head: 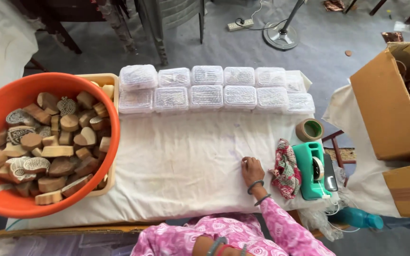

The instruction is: The person wraps a plastic container in bubble wrap, secures it with tape, then selects a wooden stamp from a bowl and wipes it with a cloth.

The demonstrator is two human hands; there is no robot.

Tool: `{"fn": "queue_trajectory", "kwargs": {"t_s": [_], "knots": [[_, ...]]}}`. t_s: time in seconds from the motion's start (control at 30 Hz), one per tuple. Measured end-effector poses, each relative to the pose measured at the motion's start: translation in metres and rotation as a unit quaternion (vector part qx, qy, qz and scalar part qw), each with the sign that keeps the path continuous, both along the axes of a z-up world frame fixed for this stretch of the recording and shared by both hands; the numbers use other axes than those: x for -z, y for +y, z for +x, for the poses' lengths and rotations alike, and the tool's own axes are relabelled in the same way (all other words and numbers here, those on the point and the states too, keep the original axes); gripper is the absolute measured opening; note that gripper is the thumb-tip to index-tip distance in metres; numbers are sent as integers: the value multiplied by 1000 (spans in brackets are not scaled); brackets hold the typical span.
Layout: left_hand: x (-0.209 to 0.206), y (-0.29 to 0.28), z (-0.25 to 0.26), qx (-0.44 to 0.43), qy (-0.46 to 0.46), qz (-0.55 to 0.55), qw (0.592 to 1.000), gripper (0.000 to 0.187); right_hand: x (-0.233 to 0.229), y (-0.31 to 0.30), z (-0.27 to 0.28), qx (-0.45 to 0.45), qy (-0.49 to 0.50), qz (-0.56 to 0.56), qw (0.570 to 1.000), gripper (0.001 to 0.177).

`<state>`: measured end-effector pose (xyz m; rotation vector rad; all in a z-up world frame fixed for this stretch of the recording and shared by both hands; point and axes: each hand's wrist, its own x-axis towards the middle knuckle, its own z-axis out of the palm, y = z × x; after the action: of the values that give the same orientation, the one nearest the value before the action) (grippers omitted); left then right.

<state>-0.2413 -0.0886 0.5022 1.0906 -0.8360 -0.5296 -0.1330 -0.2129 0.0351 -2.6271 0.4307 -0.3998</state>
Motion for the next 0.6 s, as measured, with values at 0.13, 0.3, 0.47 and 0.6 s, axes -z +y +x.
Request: {"fn": "queue_trajectory", "kwargs": {"t_s": [0.13, 0.3, 0.47, 0.6], "knots": [[112, 26, 86, 74, -33, -48, 996, 34, 13, -69, 40, 17, -81, 205, 975, 16], [305, 54, 154, -261, -126, 236, 927, 41, -13, -222, 129, 130, -141, 69, 979, 17], [545, 86, 135, -388, -280, 456, 751, 65, 9, -366, 214, 220, -4, 56, 974, 32], [680, 89, 152, -422, -345, 469, 695, 75, 24, -408, 274, 272, 136, 67, 950, 42]]}}
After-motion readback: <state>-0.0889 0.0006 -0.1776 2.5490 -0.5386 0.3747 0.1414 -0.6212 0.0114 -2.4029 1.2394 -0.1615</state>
